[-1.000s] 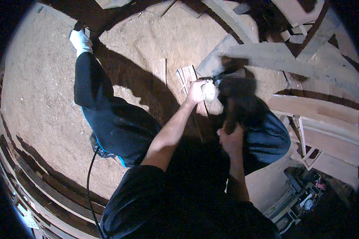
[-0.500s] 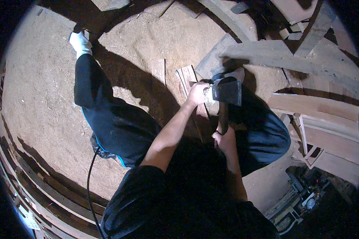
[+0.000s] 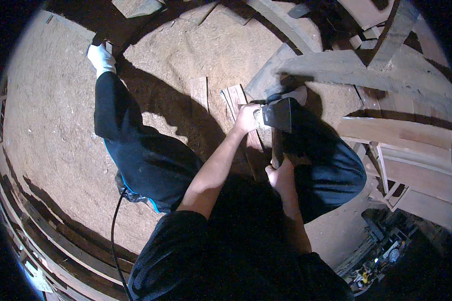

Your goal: The person sits on the floor and uses a small axe to carve a piece of wood held between their legs. They repeatedly strike the wood to remove shavings and shape it, occasionally adjusting the wood's position.

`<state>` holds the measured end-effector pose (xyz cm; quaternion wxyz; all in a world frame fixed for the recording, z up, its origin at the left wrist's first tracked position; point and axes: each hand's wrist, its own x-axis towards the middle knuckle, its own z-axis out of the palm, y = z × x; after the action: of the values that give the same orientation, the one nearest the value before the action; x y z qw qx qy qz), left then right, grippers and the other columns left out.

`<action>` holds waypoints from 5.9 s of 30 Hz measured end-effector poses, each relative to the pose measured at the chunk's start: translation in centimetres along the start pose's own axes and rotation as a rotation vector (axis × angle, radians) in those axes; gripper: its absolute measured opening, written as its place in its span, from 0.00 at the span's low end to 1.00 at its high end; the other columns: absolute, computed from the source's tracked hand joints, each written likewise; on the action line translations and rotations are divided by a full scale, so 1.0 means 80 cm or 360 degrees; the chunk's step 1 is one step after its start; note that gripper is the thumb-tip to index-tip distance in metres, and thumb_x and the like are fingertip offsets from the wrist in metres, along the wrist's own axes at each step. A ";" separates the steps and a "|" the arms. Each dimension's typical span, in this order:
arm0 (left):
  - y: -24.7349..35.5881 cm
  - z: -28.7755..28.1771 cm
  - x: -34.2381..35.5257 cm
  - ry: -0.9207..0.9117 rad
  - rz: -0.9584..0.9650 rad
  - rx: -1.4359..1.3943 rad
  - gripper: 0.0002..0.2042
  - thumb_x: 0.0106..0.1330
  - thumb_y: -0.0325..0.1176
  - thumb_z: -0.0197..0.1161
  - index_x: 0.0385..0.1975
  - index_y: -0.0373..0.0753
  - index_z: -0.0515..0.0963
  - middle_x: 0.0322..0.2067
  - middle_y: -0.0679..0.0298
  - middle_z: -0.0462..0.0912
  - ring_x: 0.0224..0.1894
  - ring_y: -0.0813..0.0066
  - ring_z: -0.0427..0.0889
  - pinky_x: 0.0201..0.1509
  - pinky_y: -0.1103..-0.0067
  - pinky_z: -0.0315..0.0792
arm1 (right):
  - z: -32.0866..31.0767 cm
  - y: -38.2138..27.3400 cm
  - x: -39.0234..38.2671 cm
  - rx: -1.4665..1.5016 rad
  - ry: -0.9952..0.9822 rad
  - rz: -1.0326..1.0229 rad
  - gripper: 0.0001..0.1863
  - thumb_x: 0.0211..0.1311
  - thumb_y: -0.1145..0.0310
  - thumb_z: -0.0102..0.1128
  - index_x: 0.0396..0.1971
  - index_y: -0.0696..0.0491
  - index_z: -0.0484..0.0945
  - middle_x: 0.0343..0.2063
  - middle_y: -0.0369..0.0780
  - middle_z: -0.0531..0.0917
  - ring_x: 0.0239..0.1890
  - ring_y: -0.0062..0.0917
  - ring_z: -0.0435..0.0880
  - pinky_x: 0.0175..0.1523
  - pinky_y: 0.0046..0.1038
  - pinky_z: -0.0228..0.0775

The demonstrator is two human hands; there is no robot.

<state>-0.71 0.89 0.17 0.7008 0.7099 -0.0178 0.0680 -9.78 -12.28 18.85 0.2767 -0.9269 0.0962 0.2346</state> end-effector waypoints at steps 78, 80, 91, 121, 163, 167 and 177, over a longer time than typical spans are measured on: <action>0.013 0.018 -0.016 -0.0050 -0.0334 -0.0621 0.07 0.58 0.23 0.59 0.36 0.32 0.79 0.30 0.63 0.83 0.31 0.77 0.81 0.36 0.78 0.77 | -0.040 0.012 0.009 0.0582 -0.0326 0.0376 0.20 0.43 0.77 0.63 0.40 0.56 0.70 0.24 0.38 0.76 0.20 0.24 0.76 0.26 0.28 0.70; -0.013 0.027 -0.022 -0.0018 -0.0528 -0.1146 0.08 0.61 0.23 0.55 0.37 0.30 0.79 0.32 0.60 0.83 0.32 0.72 0.83 0.38 0.75 0.79 | -0.051 0.004 -0.001 0.0570 -0.0257 0.0274 0.18 0.43 0.80 0.62 0.36 0.55 0.68 0.17 0.37 0.73 0.12 0.22 0.72 0.17 0.25 0.66; -0.043 0.036 -0.024 -0.0027 -0.0530 -0.1331 0.11 0.64 0.25 0.48 0.39 0.26 0.76 0.33 0.56 0.82 0.33 0.66 0.83 0.39 0.71 0.79 | -0.026 0.010 -0.001 0.0274 0.0174 -0.0433 0.18 0.43 0.78 0.61 0.37 0.56 0.68 0.20 0.37 0.75 0.14 0.22 0.73 0.20 0.25 0.67; 0.134 -0.072 0.019 0.0560 -0.1219 -0.1061 0.05 0.46 0.30 0.66 0.24 0.41 0.79 0.18 0.71 0.77 0.20 0.81 0.73 0.21 0.83 0.61 | 0.050 0.005 0.146 0.1044 -0.0591 -0.0475 0.25 0.61 0.59 0.54 0.55 0.56 0.69 0.46 0.44 0.80 0.48 0.36 0.78 0.50 0.32 0.70; 0.197 -0.175 0.017 0.1141 -0.0643 -0.0464 0.14 0.45 0.19 0.69 0.33 0.35 0.76 0.31 0.66 0.79 0.34 0.75 0.77 0.40 0.77 0.72 | 0.152 -0.021 0.156 -0.0782 0.0064 -0.0454 0.38 0.50 0.47 0.63 0.49 0.65 0.67 0.39 0.50 0.79 0.40 0.37 0.82 0.43 0.34 0.76; 0.192 -0.166 0.021 0.1118 -0.0611 -0.0538 0.13 0.46 0.20 0.68 0.32 0.35 0.77 0.31 0.65 0.79 0.34 0.75 0.77 0.41 0.78 0.72 | 0.142 -0.069 0.234 -0.0653 -0.0060 -0.0316 0.25 0.52 0.61 0.61 0.46 0.63 0.69 0.40 0.53 0.78 0.45 0.42 0.80 0.51 0.40 0.73; 0.173 -0.177 0.019 0.1167 -0.0542 -0.0283 0.13 0.45 0.22 0.71 0.32 0.34 0.78 0.35 0.62 0.79 0.37 0.71 0.76 0.44 0.76 0.70 | 0.156 -0.066 0.200 -0.0714 -0.0012 -0.0420 0.37 0.50 0.53 0.66 0.56 0.58 0.63 0.48 0.49 0.72 0.53 0.43 0.71 0.56 0.39 0.67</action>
<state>-1.88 14.91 14.18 0.7206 0.5680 0.3450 0.1976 1.02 -1.72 4.26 0.0928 -0.9687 -0.0811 0.2154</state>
